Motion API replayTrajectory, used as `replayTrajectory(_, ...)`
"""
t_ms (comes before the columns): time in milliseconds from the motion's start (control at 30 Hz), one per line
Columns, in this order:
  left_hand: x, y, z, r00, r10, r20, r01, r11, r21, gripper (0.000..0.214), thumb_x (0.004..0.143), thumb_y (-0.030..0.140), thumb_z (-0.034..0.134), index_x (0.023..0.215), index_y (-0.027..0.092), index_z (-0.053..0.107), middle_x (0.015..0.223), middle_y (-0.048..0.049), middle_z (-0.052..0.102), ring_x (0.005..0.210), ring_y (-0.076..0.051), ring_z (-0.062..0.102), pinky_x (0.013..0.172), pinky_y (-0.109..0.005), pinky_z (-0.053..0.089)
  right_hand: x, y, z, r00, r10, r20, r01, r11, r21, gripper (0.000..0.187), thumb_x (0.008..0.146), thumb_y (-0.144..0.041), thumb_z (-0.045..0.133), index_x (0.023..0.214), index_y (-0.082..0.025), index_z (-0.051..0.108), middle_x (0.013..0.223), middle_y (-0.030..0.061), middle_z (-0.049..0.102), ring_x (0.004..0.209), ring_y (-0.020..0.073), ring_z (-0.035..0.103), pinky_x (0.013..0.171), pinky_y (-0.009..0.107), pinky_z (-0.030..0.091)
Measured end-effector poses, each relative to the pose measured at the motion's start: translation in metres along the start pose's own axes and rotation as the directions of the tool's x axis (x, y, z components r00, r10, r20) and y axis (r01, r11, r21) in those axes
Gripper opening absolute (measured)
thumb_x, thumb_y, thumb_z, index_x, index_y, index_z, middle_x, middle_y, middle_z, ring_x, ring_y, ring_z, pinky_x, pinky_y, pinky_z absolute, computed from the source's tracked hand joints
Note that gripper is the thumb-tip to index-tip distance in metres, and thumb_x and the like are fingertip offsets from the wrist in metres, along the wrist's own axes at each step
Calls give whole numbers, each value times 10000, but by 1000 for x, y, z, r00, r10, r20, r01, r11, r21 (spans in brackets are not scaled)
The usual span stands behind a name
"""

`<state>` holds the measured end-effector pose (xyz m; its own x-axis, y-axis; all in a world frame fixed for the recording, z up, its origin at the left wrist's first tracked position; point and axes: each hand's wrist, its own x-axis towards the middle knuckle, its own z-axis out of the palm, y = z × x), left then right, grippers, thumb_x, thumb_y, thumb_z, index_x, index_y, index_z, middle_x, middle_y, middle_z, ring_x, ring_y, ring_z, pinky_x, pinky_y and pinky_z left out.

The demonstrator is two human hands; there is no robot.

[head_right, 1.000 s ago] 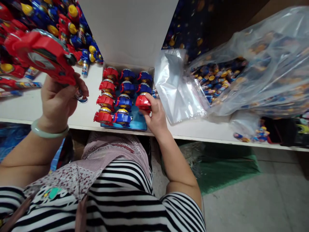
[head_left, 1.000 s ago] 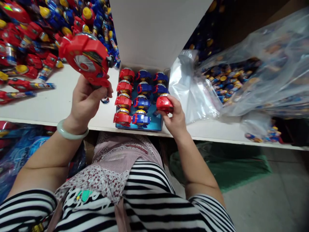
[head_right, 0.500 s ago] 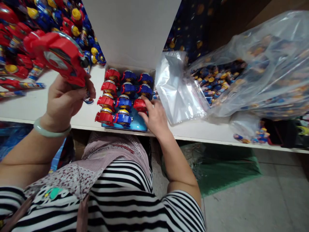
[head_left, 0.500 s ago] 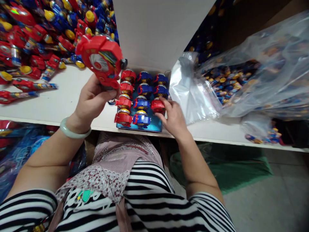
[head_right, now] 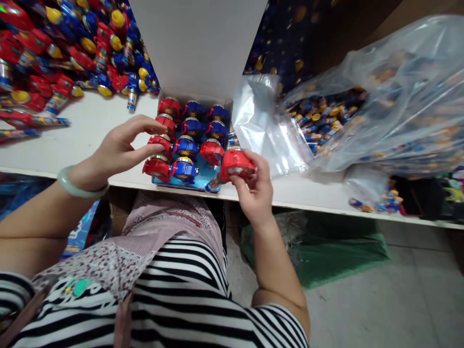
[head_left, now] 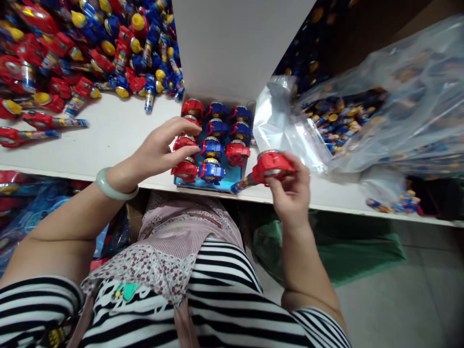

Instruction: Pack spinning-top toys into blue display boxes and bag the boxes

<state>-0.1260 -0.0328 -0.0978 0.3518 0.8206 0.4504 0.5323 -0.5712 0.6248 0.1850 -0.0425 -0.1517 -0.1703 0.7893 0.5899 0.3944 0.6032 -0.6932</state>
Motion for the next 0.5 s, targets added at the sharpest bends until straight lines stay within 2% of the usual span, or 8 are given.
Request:
replayTrajectory(67, -11, -10, -1, 1000, -1, -4, 1, 998, 63, 280, 918, 389, 641, 1124, 201, 664, 1130, -92, 678, 1098, -235, 624, 1003, -439, 511, -17, 12, 9, 999, -37, -14, 36, 998, -46, 553, 936, -293, 600, 1453, -378, 424, 1380, 85, 522, 1269, 266, 581, 943, 467, 611)
replayTrajectory(133, -17, -12, 1, 999, 31, 26, -33, 996, 85, 278, 917, 399, 643, 1115, 207, 675, 1135, -95, 682, 1117, -243, 621, 1011, -449, 506, -27, 13, 16, 991, -132, -5, 131, 986, -102, 608, 927, -239, 606, 1479, -387, 401, 1394, 90, 511, 1299, 271, 556, 994, 508, 582)
replayTrajectory(233, -18, -13, 6, 988, 112, 103, -120, 990, 72, 284, 904, 408, 667, 1113, 217, 687, 1151, -101, 692, 1136, -250, 620, 1045, -466, 488, -31, 5, 17, 972, -208, 110, 224, 962, -159, 707, 917, -153, 598, 1513, -438, 346, 1426, 86, 488, 1302, 264, 558, 997, 497, 585)
replayTrajectory(333, -19, -15, 12, 975, 171, 143, -175, 985, 11, 257, 875, 395, 712, 1082, 242, 703, 1147, -89, 704, 1161, -252, 616, 1089, -480, 458, -34, 3, 16, 956, -148, 253, 194, 967, -165, 687, 928, -127, 556, 1492, -468, 361, 1452, 74, 481, 1287, 253, 582, 1003, 486, 588)
replayTrajectory(400, -21, -15, 14, 975, 175, 139, -172, 984, -33, 236, 862, 377, 731, 1062, 254, 711, 1139, -78, 710, 1170, -251, 616, 1100, -481, 452, -39, 7, 19, 937, -95, 335, 151, 977, -147, 610, 943, -141, 526, 1464, -436, 415, 1437, 81, 507, 1281, 250, 595, 1021, 493, 580)
replayTrajectory(500, -24, -19, 11, 988, 127, 86, -123, 991, -58, 212, 863, 368, 732, 1032, 240, 717, 1127, -71, 715, 1163, -246, 624, 1087, -468, 467, -41, 7, 17, 921, -21, 388, 89, 984, -157, 520, 969, -191, 507, 1458, -359, 458, 1409, 114, 552, 1306, 256, 584, 1063, 519, 549)
